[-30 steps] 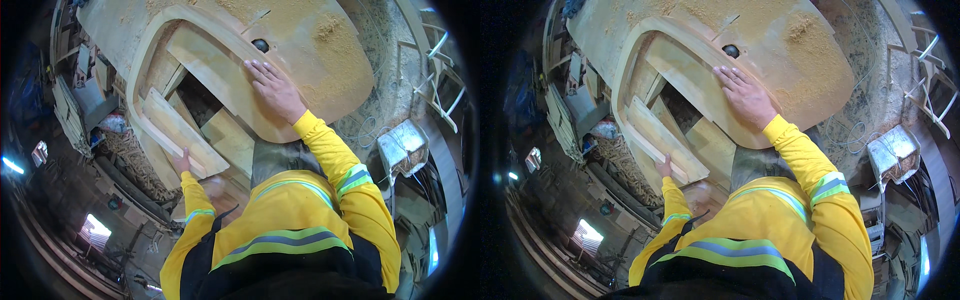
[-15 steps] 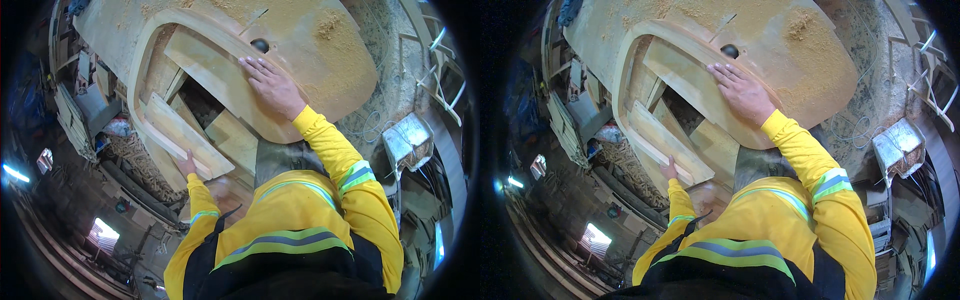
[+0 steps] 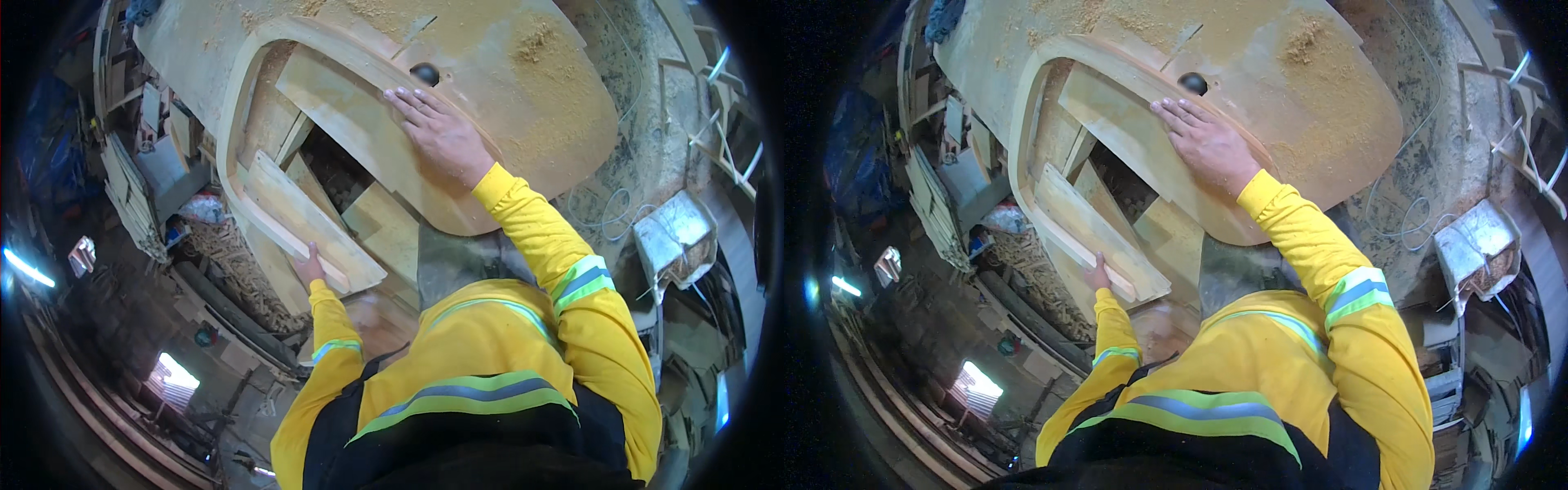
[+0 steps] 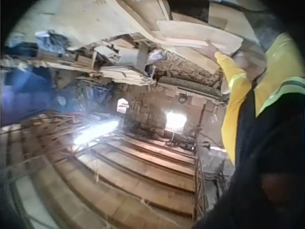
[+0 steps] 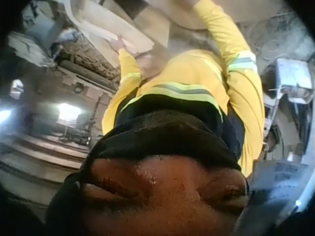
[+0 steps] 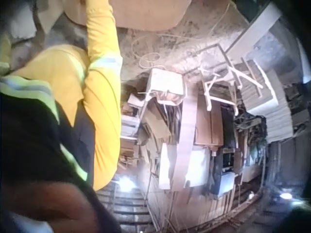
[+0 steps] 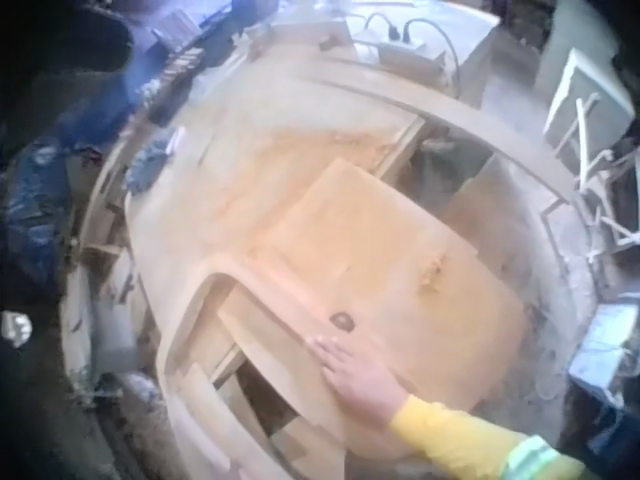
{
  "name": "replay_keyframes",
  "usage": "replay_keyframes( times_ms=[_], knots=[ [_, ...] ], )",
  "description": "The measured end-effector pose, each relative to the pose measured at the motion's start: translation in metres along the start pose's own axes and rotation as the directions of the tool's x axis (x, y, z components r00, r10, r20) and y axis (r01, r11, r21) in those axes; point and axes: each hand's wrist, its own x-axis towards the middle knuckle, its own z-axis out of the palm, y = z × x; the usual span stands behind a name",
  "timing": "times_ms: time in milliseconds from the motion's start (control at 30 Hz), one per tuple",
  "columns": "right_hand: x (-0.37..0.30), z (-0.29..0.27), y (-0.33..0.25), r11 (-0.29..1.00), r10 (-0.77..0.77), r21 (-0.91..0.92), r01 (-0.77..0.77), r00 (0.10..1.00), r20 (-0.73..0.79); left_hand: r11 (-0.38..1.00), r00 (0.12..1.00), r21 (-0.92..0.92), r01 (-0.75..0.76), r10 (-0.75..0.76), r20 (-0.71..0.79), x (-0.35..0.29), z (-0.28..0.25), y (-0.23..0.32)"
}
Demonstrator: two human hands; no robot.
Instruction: Shaping the edges of a curved wooden component using a router table.
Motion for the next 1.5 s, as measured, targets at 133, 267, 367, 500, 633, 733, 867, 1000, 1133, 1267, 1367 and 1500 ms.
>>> replay_keyframes(
  times_ms=[133, 267, 367, 500, 633, 733, 867, 1000, 1133, 1267, 1367, 1500],
  knots=[
    [0.004, 0.001, 0.000, 0.999, -0.008, -0.039, 0.007, 1.000, -0.020, 0.978, 0.998, -0.207, 0.023, -0.012, 0.057, 0.003, 0.002, -0.002],
    [0.002, 0.003, 0.004, 0.999, -0.003, -0.052, 0.004, 1.000, 0.016, 0.985, 0.999, -0.165, 0.049, -0.051, -0.005, 0.008, 0.014, -0.008],
    [0.007, 0.003, -0.001, 1.000, -0.020, -0.009, 0.019, 0.994, -0.106, 0.908, 0.999, -0.417, 0.035, -0.030, 0.019, 0.025, 0.008, -0.033],
    [0.003, 0.002, 0.002, 1.000, 0.002, -0.003, -0.003, 0.999, -0.038, 0.917, 0.994, -0.387, 0.100, -0.075, 0.077, 0.038, 0.011, -0.025],
    [0.007, 0.002, 0.000, 0.999, 0.007, 0.037, -0.005, 0.999, -0.048, 0.889, 0.990, -0.456, 0.047, 0.018, 0.137, 0.057, 0.003, -0.030],
    [0.009, 0.003, -0.002, 0.999, 0.011, 0.034, -0.009, 0.998, -0.069, 0.882, 0.990, -0.469, 0.033, 0.034, 0.134, 0.062, 0.003, -0.028],
    [0.010, -0.001, 0.002, 1.000, 0.008, 0.003, -0.008, 1.000, -0.002, 0.859, 0.979, -0.478, 0.186, -0.124, 0.160, 0.058, 0.007, -0.002],
    [0.012, 0.000, 0.000, 1.000, 0.005, 0.000, -0.005, 0.999, -0.047, 0.827, 0.972, -0.523, 0.207, -0.114, 0.204, 0.060, 0.000, 0.006],
    [0.017, 0.001, 0.000, 1.000, -0.005, -0.009, 0.005, 0.999, -0.033, 0.828, 0.971, -0.515, 0.222, -0.140, 0.193, 0.065, 0.000, 0.004],
    [0.019, 0.009, 0.001, 1.000, -0.007, 0.020, 0.009, 0.996, -0.093, 0.828, 0.973, -0.517, 0.219, -0.146, 0.179, 0.059, 0.003, 0.010],
    [0.019, 0.011, 0.003, 1.000, -0.010, -0.006, 0.010, 0.997, -0.075, 0.808, 0.968, -0.535, 0.248, -0.178, 0.179, 0.050, 0.005, 0.021],
    [0.024, 0.011, 0.002, 1.000, -0.004, 0.015, 0.005, 0.996, -0.093, 0.811, 0.958, -0.515, 0.278, -0.197, 0.208, 0.053, 0.003, 0.017]
  ],
)
